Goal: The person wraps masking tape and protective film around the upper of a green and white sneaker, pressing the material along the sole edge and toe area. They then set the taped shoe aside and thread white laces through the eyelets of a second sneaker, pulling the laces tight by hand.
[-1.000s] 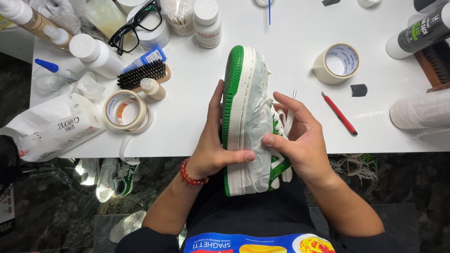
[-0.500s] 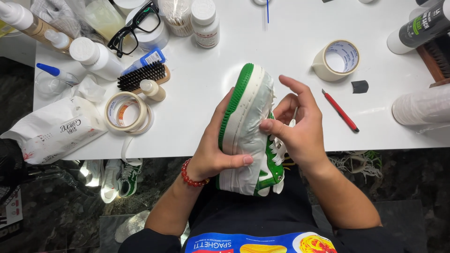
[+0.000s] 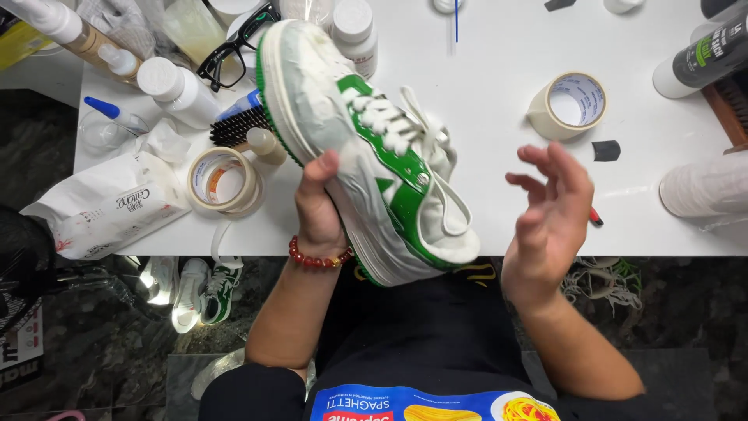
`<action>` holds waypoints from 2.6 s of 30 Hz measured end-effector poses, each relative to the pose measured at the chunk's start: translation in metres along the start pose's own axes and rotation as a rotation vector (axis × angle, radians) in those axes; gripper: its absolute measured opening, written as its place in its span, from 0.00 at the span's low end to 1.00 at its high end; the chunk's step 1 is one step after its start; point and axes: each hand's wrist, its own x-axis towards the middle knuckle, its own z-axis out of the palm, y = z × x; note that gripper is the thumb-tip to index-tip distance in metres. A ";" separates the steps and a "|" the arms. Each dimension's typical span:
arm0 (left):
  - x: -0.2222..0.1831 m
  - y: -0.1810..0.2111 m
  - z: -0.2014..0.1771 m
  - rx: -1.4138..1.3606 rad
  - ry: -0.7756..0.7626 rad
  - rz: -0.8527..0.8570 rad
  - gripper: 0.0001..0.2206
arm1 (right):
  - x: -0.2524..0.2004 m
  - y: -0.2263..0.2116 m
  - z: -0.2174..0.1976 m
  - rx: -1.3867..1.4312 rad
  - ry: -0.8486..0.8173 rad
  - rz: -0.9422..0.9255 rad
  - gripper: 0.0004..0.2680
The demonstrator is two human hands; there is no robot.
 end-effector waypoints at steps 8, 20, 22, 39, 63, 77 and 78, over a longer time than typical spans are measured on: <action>-0.007 -0.046 -0.011 -0.004 0.045 0.261 0.35 | -0.035 0.015 0.033 0.338 -0.199 0.262 0.48; -0.029 -0.091 0.007 0.320 -0.018 0.504 0.45 | -0.039 0.027 0.043 0.240 0.040 -0.024 0.44; -0.030 -0.102 0.003 0.505 0.045 0.599 0.47 | -0.040 0.022 0.044 0.137 0.024 -0.119 0.43; -0.031 -0.032 0.016 -0.337 -0.443 -0.110 0.39 | -0.043 0.011 0.032 0.504 -0.492 -0.294 0.41; -0.031 -0.065 -0.015 0.787 -0.324 0.184 0.47 | 0.006 0.039 0.023 0.135 -0.342 0.040 0.43; 0.050 -0.050 -0.036 1.076 -0.236 0.032 0.43 | 0.095 0.128 0.034 -0.149 -0.599 0.033 0.26; 0.058 -0.057 -0.037 1.058 -0.259 0.023 0.44 | 0.105 0.132 0.037 -0.187 -0.688 -0.041 0.25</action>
